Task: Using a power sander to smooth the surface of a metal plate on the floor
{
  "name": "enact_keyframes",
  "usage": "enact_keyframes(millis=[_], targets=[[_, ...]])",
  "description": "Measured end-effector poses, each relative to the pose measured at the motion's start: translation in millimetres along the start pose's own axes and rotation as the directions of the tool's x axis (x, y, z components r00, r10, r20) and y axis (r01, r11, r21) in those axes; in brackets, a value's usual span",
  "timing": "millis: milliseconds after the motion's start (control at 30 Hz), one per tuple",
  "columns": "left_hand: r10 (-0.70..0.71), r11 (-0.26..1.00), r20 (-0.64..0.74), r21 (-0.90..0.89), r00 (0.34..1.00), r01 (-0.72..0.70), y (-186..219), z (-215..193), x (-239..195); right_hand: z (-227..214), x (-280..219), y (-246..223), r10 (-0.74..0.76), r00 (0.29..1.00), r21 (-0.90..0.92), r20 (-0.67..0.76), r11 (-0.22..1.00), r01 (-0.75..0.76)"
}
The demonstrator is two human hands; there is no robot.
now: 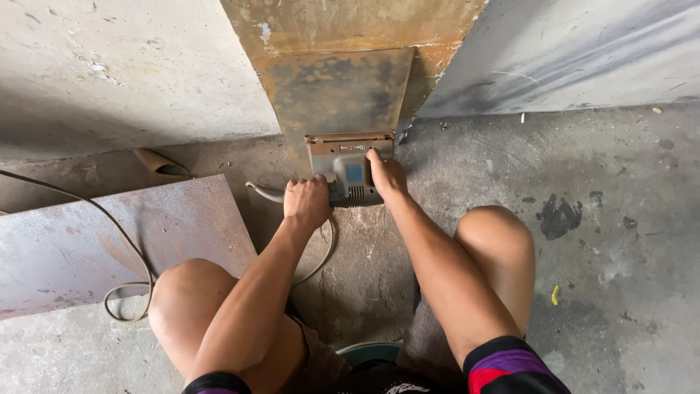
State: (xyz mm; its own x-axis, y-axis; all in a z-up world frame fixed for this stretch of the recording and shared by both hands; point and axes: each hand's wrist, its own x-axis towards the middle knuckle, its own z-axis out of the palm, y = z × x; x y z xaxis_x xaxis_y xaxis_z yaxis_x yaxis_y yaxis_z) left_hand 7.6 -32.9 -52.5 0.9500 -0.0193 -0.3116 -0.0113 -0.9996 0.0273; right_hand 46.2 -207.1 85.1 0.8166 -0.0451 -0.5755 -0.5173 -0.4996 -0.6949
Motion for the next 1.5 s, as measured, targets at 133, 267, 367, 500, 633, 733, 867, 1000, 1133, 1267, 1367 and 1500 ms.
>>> enact_keyframes(millis=[133, 267, 367, 500, 633, 733, 867, 1000, 1133, 1267, 1367, 1500], targets=[[0.038, 0.997, -0.043, -0.065, 0.998, -0.041, 18, -30, -6, -16, -1, -6, 0.012, 0.998, 0.006, -0.065, 1.0, -0.012], [0.009, 0.989, -0.067, -0.144, 0.998, -0.019, 23, -79, -25, -32, -28, -39, -0.029, 0.997, 0.029, -0.076, 0.999, 0.032], [-0.008, 0.994, -0.092, -0.113, 0.996, -0.002, 12, -97, -31, -27, -34, -50, -0.045, 0.995, 0.04, -0.088, 0.998, 0.049], [-0.016, 0.999, -0.065, -0.046, 0.998, 0.013, -5, -71, -26, -1, -8, -24, -0.056, 0.996, 0.069, -0.067, 0.996, 0.06], [-0.024, 0.999, 0.011, -0.036, 1.0, 0.024, -15, -11, -7, 11, 11, -1, -0.031, 0.999, -0.011, -0.025, 0.999, 0.03], [-0.021, 0.998, 0.043, -0.058, 0.999, 0.023, -8, 6, -4, 4, 1, -1, 0.008, 1.0, -0.076, 0.009, 0.997, -0.007], [0.006, 0.994, 0.039, -0.109, 0.999, -0.001, 13, -40, -15, -12, 1, -10, 0.003, 1.0, -0.123, -0.015, 0.992, -0.005], [0.006, 0.991, 0.013, -0.137, 1.0, -0.004, 20, -75, -25, -24, -15, -28, -0.013, 0.998, -0.074, -0.059, 0.997, 0.009], [-0.023, 0.993, -0.019, -0.118, 1.0, 0.02, 12, -92, -32, -22, -17, -29, -0.066, 0.996, 0.03, -0.067, 0.997, 0.068], [-0.055, 0.986, 0.022, -0.154, 0.998, 0.057, -4, -61, -27, -18, -13, -18, -0.073, 0.997, 0.119, -0.026, 0.99, 0.076], [-0.051, 0.992, -0.02, -0.117, 0.998, 0.048, -11, -58, -25, -18, -34, -27, -0.076, 0.997, 0.192, -0.024, 0.978, 0.079], [-0.049, 0.998, -0.059, -0.039, 0.997, 0.047, -11, -44, -18, 22, 2, 28, 0.165, 0.985, 0.751, -0.044, 0.656, -0.077]])
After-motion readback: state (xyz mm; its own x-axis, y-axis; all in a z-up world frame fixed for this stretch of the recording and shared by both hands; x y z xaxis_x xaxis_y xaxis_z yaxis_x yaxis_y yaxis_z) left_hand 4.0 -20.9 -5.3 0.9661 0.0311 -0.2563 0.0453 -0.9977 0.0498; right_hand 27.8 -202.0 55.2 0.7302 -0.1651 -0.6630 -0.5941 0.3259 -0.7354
